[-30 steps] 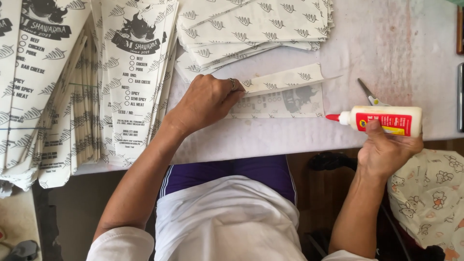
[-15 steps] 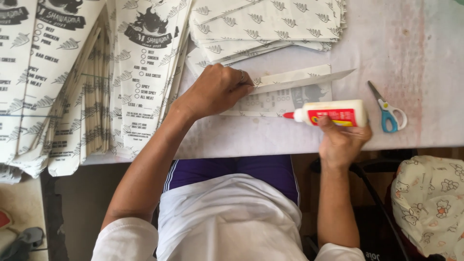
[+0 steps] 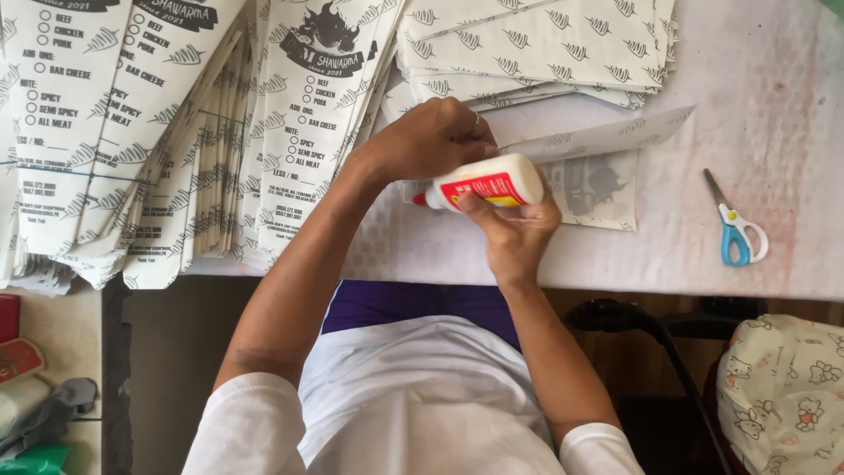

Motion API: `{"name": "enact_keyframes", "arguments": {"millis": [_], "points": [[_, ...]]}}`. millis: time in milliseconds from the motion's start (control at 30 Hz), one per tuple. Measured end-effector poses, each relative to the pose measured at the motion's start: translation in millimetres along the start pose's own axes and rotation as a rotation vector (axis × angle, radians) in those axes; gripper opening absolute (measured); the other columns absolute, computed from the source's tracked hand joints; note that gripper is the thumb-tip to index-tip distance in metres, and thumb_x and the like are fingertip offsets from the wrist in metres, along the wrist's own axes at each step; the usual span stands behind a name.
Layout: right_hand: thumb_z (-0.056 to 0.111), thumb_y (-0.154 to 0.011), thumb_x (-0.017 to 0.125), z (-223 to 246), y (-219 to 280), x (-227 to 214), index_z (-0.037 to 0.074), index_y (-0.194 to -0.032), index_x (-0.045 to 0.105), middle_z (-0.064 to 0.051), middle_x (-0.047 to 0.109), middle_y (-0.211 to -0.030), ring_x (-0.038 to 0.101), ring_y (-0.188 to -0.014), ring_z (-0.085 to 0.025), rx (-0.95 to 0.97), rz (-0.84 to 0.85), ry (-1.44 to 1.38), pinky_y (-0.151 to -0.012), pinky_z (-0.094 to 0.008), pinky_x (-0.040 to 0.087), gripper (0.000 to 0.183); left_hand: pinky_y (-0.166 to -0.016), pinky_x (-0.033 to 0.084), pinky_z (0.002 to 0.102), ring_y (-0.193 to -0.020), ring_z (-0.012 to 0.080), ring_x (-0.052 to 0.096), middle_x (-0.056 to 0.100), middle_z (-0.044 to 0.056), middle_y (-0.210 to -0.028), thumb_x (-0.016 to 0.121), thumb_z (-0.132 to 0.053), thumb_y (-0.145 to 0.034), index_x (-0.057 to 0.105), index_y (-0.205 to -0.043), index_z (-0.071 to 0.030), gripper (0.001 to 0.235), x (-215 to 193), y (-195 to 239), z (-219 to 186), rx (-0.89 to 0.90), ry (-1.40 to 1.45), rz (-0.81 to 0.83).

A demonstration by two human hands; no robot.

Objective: Applying glue to paper wrappers and folding them to prepare food packaging.

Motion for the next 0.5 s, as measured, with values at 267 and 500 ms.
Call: {"name": "enact_keyframes", "arguments": {"millis": [267, 500], "points": [[0.007, -0.095, 0.076, 19.3, -27.7, -177.8, 0.007, -0.128, 0.061, -0.01, 0.069, -0.116, 0.073, -0.106, -0.023, -0.016, -0.323, 0.006, -0.103, -0.038, 0.06, 0.036, -0.069, 0.059, 0.046, -0.077, 0.0366, 0.077, 0.077, 0.021, -0.085, 0.074, -0.018, -0.092, 0.078, -0.107, -0.002, 0.022, 18.5, 33.7, -21.9, 0.201, -0.128, -0.065], [0.017, -0.114, 0.073, 94.8, -55.4, -238.1, 0.002, -0.131, 0.066, -0.007, 0.073, -0.106, 0.071, -0.086, -0.013, 0.171, -0.247, 0.968, -0.066, -0.027, 0.061, 0.025, -0.086, 0.061, 0.046, -0.143, 0.035, 0.051, 0.052, 0.021, -0.152, 0.046, 0.002, -0.103, 0.059, -0.143, -0.006, 0.042, 64.7, 70.2, -11.5, 0.406, -0.508, -0.19]]}}
Point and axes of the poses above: each hand's wrist, its own y-axis away from the middle knuckle, its own x-axis out of the palm, z = x × y, the point moved 6 cm from there along -y, towards the middle knuckle
